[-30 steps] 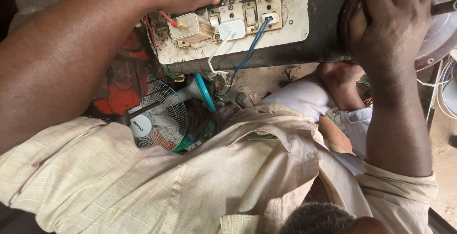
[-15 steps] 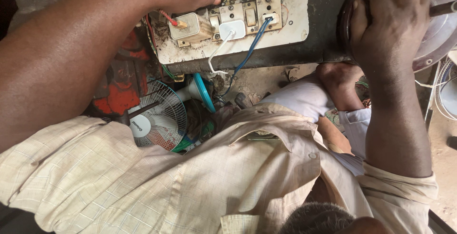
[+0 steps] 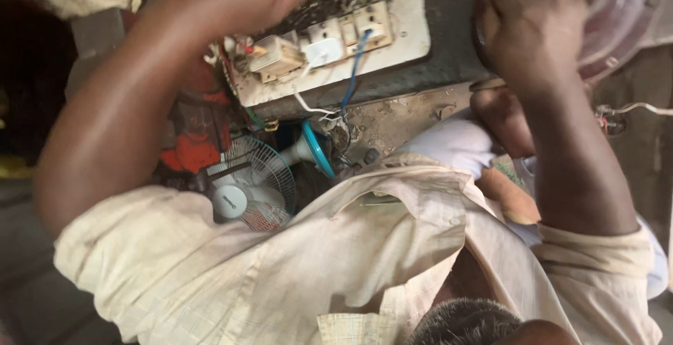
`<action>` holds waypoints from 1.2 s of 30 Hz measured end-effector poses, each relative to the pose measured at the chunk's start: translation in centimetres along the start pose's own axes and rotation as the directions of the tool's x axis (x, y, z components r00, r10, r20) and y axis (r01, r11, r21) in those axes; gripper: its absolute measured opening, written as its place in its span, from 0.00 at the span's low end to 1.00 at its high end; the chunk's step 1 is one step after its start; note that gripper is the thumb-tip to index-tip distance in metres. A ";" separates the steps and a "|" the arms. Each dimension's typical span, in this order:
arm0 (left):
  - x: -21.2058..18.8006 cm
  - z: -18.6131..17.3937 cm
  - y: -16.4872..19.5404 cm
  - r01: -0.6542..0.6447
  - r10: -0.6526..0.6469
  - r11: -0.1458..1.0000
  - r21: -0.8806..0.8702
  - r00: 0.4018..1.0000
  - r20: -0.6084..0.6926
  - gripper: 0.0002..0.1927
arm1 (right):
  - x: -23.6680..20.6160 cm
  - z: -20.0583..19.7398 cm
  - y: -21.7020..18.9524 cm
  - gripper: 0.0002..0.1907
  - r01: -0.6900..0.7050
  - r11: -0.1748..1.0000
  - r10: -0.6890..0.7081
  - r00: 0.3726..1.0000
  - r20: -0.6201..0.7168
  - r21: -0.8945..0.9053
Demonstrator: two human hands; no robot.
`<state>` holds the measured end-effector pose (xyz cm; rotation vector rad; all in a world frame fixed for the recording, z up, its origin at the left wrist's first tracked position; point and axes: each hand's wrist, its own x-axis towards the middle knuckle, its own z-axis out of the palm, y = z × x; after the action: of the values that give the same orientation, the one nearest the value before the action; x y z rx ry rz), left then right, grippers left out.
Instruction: The person sits at a cluttered workbench repairing an electric motor end bell. They use a screwdriver to work on screws around the round motor housing, handle small fasteners, reposition the housing on the bench, and press and turn parts by hand while fitting components together.
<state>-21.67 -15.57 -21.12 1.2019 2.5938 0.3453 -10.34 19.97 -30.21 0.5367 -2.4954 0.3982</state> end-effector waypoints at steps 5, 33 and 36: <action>1.1 3.8 9.2 -0.375 0.379 0.924 0.068 0.884 -0.275 0.12 | -0.1 0.4 0.2 0.06 -0.039 0.999 0.038 0.998 0.041 0.031; 10.3 20.3 13.6 -0.093 0.057 0.995 -0.022 0.766 -0.640 0.42 | -1.2 1.0 2.5 0.05 -0.019 1.000 0.020 0.995 0.096 -0.002; 9.8 20.6 14.2 0.002 0.052 0.996 0.085 0.774 -0.632 0.35 | -1.8 0.6 2.9 0.05 -0.032 0.999 0.032 0.992 0.126 0.000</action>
<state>-10.85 3.05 -37.23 1.3216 3.1851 0.7805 -10.55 22.76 -32.16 0.5388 -2.6277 0.3899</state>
